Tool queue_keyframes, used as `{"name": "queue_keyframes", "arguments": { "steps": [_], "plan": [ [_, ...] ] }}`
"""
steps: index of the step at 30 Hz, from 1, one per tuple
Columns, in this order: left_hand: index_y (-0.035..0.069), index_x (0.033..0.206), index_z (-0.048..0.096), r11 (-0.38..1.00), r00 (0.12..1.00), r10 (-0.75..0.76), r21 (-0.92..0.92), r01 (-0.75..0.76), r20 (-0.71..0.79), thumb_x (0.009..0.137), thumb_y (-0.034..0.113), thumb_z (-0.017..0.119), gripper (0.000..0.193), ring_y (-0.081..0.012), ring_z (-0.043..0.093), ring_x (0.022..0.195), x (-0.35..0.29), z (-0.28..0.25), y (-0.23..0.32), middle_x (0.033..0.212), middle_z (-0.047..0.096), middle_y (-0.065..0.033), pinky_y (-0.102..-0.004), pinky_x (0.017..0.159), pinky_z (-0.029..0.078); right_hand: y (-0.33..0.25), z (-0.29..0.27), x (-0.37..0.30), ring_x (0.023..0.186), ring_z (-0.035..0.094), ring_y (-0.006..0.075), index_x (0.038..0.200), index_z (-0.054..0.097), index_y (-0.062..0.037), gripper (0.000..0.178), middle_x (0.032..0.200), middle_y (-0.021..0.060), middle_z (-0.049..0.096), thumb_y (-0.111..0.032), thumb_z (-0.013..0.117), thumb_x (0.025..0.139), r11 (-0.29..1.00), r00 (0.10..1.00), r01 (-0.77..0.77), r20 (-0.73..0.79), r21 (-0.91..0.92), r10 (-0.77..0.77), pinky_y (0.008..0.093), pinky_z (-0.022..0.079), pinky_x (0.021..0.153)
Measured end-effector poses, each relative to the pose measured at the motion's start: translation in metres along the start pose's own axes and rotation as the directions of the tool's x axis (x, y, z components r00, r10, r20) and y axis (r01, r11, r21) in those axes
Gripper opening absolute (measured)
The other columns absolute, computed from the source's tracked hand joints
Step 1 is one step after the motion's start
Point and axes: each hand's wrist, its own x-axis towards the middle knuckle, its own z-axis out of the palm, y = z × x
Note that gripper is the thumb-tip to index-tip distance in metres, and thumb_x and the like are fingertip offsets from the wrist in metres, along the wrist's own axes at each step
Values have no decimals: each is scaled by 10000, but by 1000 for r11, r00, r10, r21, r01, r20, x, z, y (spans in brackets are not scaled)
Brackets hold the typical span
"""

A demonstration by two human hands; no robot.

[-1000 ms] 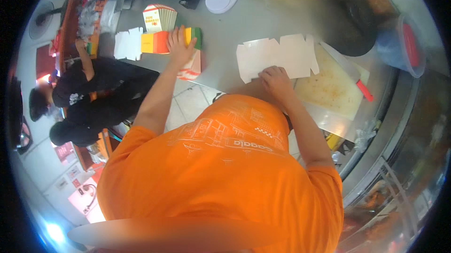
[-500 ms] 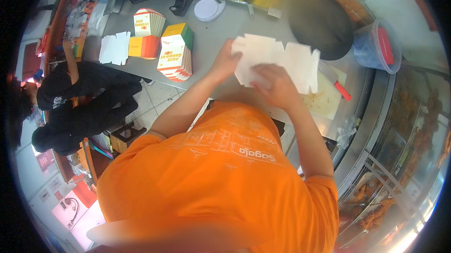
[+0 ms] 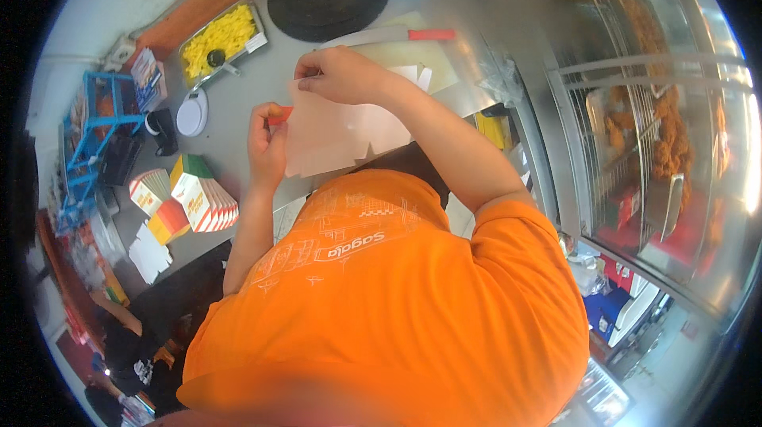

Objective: The person repeatedly picks up flat cardboard pieces, folds them into small takeout-style boxes, and stacks the finished boxes on the counter. The process is continuous and repetitive throughout the clip.

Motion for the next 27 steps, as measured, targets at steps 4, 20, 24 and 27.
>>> {"name": "queue_keyframes", "arguments": {
  "steps": [4,20,24,27],
  "plan": [
    [11,1315,511,971,995,101,219,-96,-12,966,-68,641,381,-236,663,1113,19,32,17,1175,670,-123,-346,1034,488,17,-23,-49,914,705,201,1086,744,-16,247,965,107,768,-218,747,945,969,984,-128,-97,212,151,351,555,833],
    [-4,1231,585,956,776,287,221,-193,-562,982,-40,677,267,-240,660,1136,-26,263,67,1203,679,-114,-400,1023,516,72,-86,-214,794,602,68,1090,708,-38,145,916,-18,664,-162,691,1017,575,968,-16,-132,818,215,252,488,693],
    [43,1265,560,856,879,-171,-508,-90,-445,990,-21,683,309,-197,652,1146,-57,286,82,1224,681,-105,-391,1012,509,79,-93,-232,803,635,92,1136,710,-16,176,914,7,682,-153,685,1028,519,985,-143,72,843,154,259,501,663],
    [92,1265,562,902,843,-161,-423,-85,-513,979,19,711,330,-196,662,1149,-79,295,93,1256,704,-75,-410,1028,502,75,-95,-239,791,655,110,1119,709,19,169,997,47,687,-123,682,1030,555,998,-47,65,831,-14,260,513,632]
  ]
}}
